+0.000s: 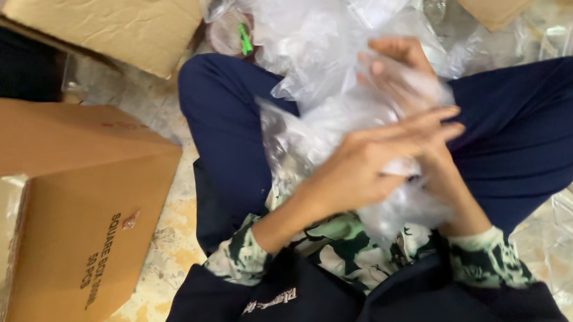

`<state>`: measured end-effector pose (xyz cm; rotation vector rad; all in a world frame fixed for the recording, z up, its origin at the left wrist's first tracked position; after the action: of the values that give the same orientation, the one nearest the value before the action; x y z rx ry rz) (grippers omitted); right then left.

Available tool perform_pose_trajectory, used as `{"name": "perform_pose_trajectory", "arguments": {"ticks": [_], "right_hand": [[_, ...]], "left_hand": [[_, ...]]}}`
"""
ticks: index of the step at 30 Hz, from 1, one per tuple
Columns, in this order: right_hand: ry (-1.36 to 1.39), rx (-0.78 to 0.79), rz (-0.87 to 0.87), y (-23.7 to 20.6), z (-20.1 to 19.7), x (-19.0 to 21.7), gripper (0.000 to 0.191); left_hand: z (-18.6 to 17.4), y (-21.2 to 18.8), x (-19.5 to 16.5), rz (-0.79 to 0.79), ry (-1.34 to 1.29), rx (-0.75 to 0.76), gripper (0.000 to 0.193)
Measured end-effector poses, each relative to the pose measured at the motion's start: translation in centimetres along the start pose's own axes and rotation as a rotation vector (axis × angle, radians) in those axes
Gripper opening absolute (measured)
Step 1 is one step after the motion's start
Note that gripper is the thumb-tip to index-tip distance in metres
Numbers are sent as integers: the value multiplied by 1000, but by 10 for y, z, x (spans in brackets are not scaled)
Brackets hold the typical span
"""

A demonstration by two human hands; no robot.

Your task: The person sits on the floor and pulls clear plastic boxes out of plastic bags one at a time, placing them into an open cardboard box labeled as containing square boxes. They continue emptying bags of boxes into the cardboard box throughout the clip.

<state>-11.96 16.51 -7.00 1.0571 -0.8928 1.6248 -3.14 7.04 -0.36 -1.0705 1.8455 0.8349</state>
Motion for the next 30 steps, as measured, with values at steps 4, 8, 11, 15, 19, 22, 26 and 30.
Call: {"name": "perform_pose_trajectory", "arguments": {"ticks": [4, 8, 11, 15, 19, 22, 26, 30], "right_hand": [[-124, 50, -45, -6, 8, 52, 54], [-461, -32, -200, -36, 18, 115, 14], [-705, 95, -133, -60, 28, 132, 12], [-926, 132, -153, -76, 30, 121, 24], [-684, -61, 14, -88, 6, 105, 13], [-466, -98, 17, -94, -10, 92, 18], [-289, 2, 27, -99, -23, 77, 24], [-179, -25, 141, -103, -27, 57, 14]], "left_hand": [[-42, -16, 6, -48, 37, -316, 43], [-55, -18, 9, -175, -47, -372, 39], [-55, -15, 3, -145, -105, -401, 46], [-55, -11, -3, -112, -127, -430, 53], [-58, -15, -6, -75, -127, -462, 54], [-59, -18, -4, -146, -76, -485, 51], [-53, -20, 5, -396, -68, -414, 48], [-33, -13, 7, -291, -205, -194, 58]]}}
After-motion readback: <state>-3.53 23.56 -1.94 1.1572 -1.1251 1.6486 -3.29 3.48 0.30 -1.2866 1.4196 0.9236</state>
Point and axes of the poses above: each hand's wrist, its own y-axis towards the middle knuckle, its own z-axis out of the palm, x = y × z, the point moved 3 cm from there along y, towards the middle knuckle, and after that the axes turned 9 degrees about y, right-handed, at the moved point
